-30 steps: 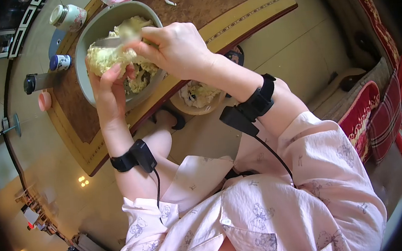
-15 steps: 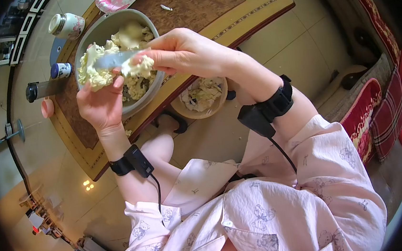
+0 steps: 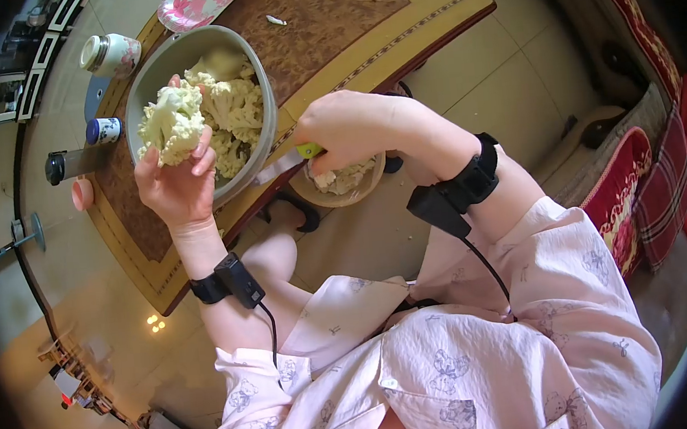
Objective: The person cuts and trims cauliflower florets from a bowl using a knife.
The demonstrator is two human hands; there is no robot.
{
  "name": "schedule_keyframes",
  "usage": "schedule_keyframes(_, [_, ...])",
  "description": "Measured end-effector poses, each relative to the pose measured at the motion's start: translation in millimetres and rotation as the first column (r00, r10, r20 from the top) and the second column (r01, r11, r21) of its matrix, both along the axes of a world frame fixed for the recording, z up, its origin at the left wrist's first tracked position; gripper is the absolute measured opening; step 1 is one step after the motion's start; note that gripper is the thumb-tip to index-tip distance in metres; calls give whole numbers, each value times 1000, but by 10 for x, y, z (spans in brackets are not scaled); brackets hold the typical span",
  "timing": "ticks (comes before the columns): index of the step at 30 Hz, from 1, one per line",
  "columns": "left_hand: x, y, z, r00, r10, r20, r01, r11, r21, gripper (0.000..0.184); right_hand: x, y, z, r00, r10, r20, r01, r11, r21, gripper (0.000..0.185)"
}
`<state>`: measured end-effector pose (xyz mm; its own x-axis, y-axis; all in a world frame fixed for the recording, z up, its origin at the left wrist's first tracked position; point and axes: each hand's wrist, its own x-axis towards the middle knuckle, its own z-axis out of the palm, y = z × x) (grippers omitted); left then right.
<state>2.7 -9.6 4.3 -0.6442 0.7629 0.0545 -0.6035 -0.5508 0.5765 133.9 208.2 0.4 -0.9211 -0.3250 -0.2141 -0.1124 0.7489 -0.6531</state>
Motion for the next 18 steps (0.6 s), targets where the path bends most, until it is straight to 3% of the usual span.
schedule_keyframes(3, [7,28,20,998,-60,30,60,998,-17,77,5,-38,-59,998,63,31,-64,997,31,33])
schedule_keyframes(6, [-3,12,-25,996,71,62,-68,997,-49,65,2,24,13,995,74,68,-77,997,31,32])
schedule_keyframes(8, [-51,-64,-100,990,-13,142,11,1000,11,57,-49,162,193,977,120,176,-87,979,-185,31])
schedule_keyframes(9, [-66,-63,-97,984,-53,170,45,998,48,57,-61,156,354,960,71,269,22,944,-329,29])
schedule_keyframes(10, [-58,-87,-129,984,-45,172,37,998,52,57,-86,127,310,959,78,272,15,945,-325,29])
schedule_keyframes(12, [-34,-108,-147,992,-9,128,11,1000,-12,62,-156,22,218,989,-126,81,146,700,-699,26])
schedule_keyframes(13, [4,-83,-81,997,-72,35,72,997,-14,55,-175,-88,234,947,-267,177,294,505,-811,24])
schedule_keyframes(14, [37,-83,-65,997,-74,36,75,997,-16,55,-198,-143,263,947,-269,178,295,503,-812,24])
schedule_keyframes(16, [81,-81,-62,993,119,-4,-116,958,-261,52,-217,-215,298,890,-405,207,348,313,-883,23])
schedule_keyframes(18, [30,-106,-85,998,58,21,-52,976,-213,51,-255,-258,302,892,-411,188,325,294,-899,23])
